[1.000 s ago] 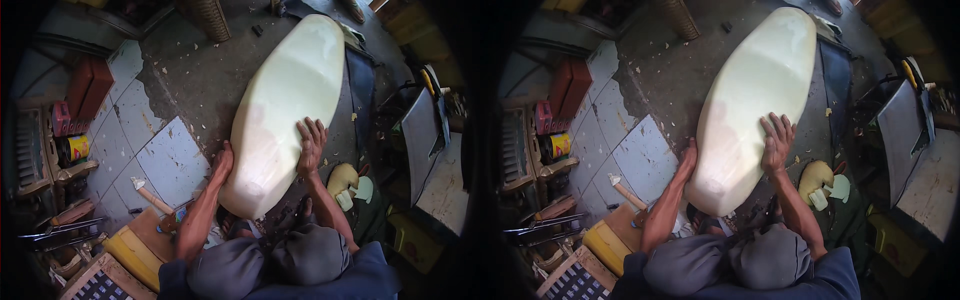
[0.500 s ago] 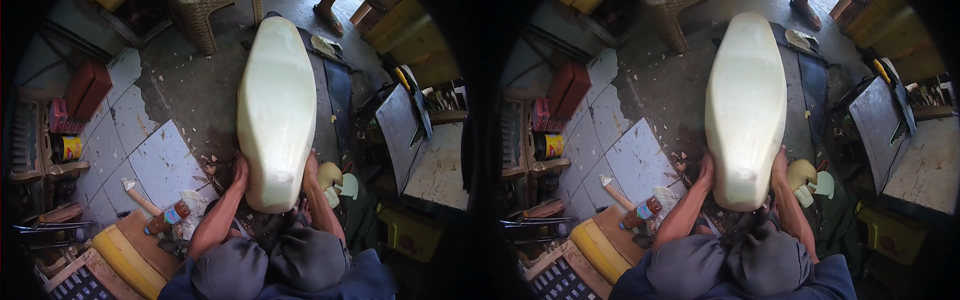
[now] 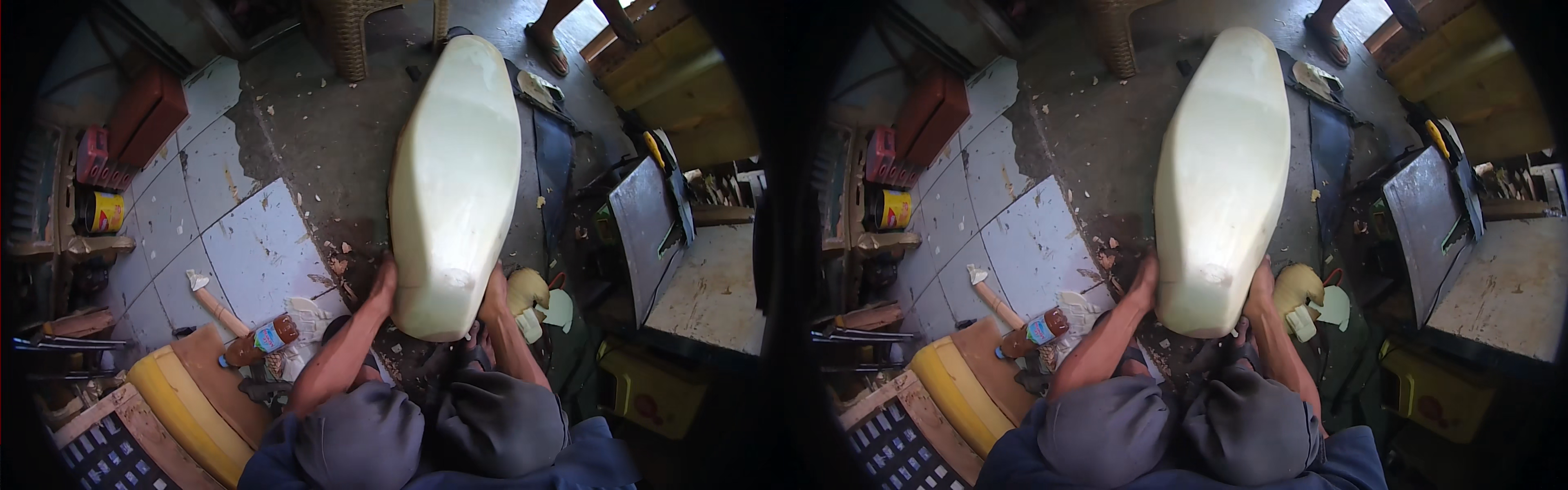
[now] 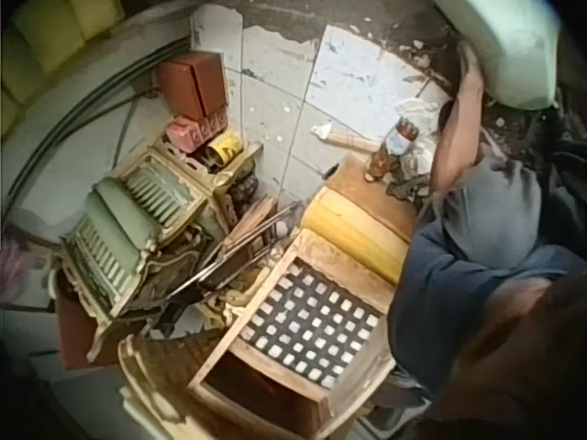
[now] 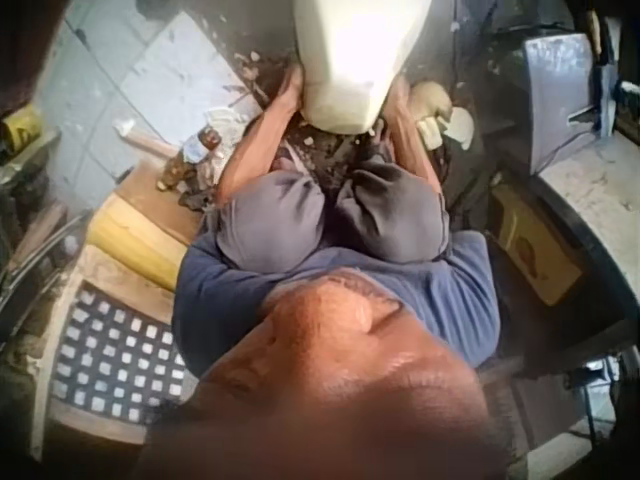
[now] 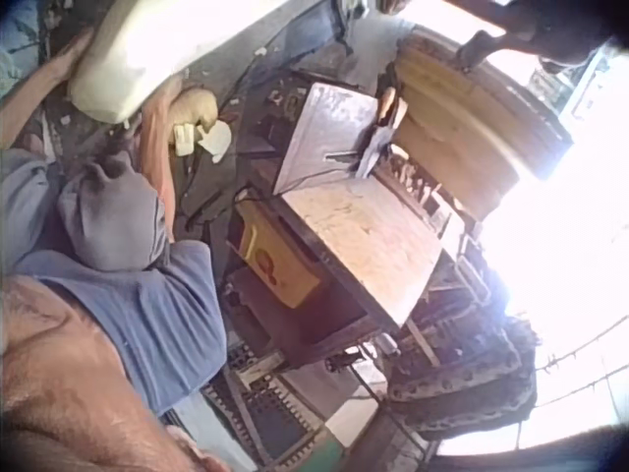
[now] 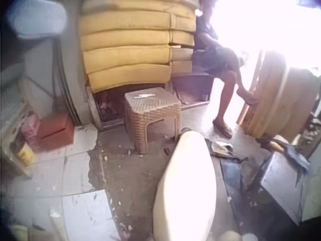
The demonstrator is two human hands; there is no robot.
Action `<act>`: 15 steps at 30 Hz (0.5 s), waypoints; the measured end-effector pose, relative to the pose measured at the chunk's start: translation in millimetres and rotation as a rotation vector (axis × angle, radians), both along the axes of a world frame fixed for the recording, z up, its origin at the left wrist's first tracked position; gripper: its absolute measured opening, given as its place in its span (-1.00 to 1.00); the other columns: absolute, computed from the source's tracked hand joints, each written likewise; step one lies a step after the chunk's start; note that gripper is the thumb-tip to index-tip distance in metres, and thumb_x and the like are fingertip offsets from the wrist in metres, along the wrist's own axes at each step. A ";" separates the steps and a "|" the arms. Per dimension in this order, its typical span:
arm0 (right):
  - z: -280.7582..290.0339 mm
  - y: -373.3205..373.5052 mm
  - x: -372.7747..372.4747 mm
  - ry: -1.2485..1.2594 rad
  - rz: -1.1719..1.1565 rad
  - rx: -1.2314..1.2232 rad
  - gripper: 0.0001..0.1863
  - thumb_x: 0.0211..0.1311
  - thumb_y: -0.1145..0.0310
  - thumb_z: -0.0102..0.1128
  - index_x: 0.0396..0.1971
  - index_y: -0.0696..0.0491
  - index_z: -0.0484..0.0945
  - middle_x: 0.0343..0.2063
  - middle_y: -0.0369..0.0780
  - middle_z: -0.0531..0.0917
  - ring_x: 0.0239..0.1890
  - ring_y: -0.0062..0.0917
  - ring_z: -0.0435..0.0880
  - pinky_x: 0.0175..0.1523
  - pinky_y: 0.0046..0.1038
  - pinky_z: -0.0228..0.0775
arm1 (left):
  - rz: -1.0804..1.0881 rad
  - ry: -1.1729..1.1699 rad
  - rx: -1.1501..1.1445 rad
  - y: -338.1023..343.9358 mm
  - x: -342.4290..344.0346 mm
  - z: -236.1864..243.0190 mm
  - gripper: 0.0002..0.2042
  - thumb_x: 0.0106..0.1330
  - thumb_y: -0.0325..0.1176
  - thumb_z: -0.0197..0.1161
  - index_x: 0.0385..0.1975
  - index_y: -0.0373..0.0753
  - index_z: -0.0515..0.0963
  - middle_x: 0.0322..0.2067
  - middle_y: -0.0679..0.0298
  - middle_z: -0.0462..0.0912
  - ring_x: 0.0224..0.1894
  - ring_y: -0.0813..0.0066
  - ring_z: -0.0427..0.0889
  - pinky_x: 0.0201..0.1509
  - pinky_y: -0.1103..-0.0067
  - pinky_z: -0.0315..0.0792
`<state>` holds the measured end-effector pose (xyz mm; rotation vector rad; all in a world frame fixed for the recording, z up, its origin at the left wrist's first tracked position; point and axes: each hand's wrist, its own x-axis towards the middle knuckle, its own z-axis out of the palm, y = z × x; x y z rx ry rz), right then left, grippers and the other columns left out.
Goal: The person applies a liquid from a bottle onto a yellow foam motorcycle seat and rubs it in. They then place a white foam cover over the yellow foam and smooth it down. The person uses a knife to trim the edges of the white foam cover to fit the seat shape.
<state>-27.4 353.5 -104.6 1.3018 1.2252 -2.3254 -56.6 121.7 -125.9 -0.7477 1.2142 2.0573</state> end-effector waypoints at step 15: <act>-19.0 -9.9 12.7 0.177 -0.155 -0.263 -0.37 0.56 -0.03 -0.22 0.36 0.14 0.36 0.28 -0.02 0.52 0.24 -0.10 0.57 0.35 -0.08 0.43 | 0.194 -0.103 -0.053 17.1 14.8 -34.6 -0.47 0.56 -0.10 -0.28 0.01 -0.38 0.60 -0.11 0.10 0.70 -0.08 0.31 0.69 0.07 0.41 0.54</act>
